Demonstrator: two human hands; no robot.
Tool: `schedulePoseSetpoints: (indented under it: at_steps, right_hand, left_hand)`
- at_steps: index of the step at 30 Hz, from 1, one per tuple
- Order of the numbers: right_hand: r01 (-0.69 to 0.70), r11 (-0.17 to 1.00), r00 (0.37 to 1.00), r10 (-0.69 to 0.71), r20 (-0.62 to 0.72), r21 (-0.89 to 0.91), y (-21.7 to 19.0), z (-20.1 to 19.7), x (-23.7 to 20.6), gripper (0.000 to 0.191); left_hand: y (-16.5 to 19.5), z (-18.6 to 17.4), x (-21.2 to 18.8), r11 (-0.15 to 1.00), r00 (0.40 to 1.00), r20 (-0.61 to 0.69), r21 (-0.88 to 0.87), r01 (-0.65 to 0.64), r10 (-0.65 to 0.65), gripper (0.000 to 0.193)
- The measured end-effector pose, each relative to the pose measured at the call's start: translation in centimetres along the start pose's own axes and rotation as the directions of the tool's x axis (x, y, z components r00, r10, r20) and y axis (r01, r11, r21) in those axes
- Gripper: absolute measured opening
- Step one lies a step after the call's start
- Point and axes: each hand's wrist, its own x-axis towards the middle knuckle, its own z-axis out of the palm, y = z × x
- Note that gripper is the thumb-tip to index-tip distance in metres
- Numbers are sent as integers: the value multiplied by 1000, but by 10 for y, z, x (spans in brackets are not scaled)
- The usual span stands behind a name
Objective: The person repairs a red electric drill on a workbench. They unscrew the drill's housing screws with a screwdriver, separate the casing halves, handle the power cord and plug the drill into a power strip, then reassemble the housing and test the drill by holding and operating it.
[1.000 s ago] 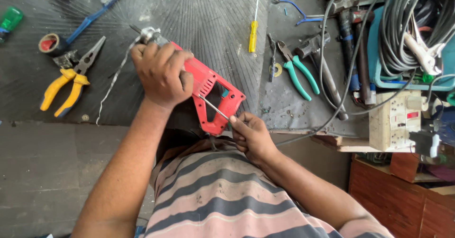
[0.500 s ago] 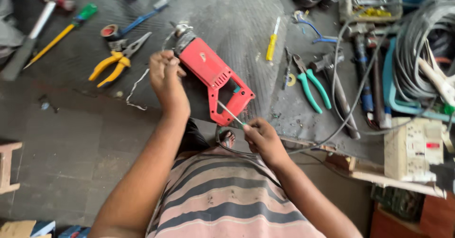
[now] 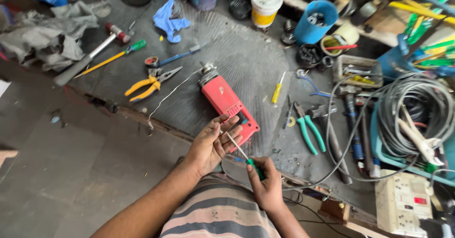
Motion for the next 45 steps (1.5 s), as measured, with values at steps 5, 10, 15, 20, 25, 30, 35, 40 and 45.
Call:
schedulePoseSetpoints:
  at_steps: [5,10,15,20,25,30,35,40,45]
  right_hand:
    - [215,963,973,-225,-45,-159,-22,-11,2,22]
    - [209,965,972,-223,-77,-161,-33,-7,6,21]
    - [57,987,990,-75,-121,-148,-45,7,13,20]
    - [148,974,969,-177,-173,-170,-63,23,18,22]
    - [75,980,967,-116,-225,-183,-68,40,16,22]
    - [-130,964,972,170,-162,231,-46,55,19,19]
    - [-188,886,942,285,-179,423,-27,67,16,19]
    - [-155,804,893,363,-266,574,-29,76,16,18]
    - [-129,787,835,415,-361,604,-38,59,21,19]
  left_hand:
    - [0,-1,9,996,1000,0,80,29,-29,47]
    - [5,-5,23,988,996,-18,125,87,-85,44]
    - [23,-6,33,981,991,35,155,119,-126,45]
    - [46,-5,40,973,987,35,179,148,-157,48]
    - [64,-6,46,965,976,92,192,178,-198,49]
    - [72,-6,53,936,968,123,307,175,-221,47]
    - [64,2,61,862,983,16,484,152,-183,28]
    - [59,16,78,839,972,43,514,177,-231,24]
    - [79,35,111,579,938,165,814,45,-305,19]
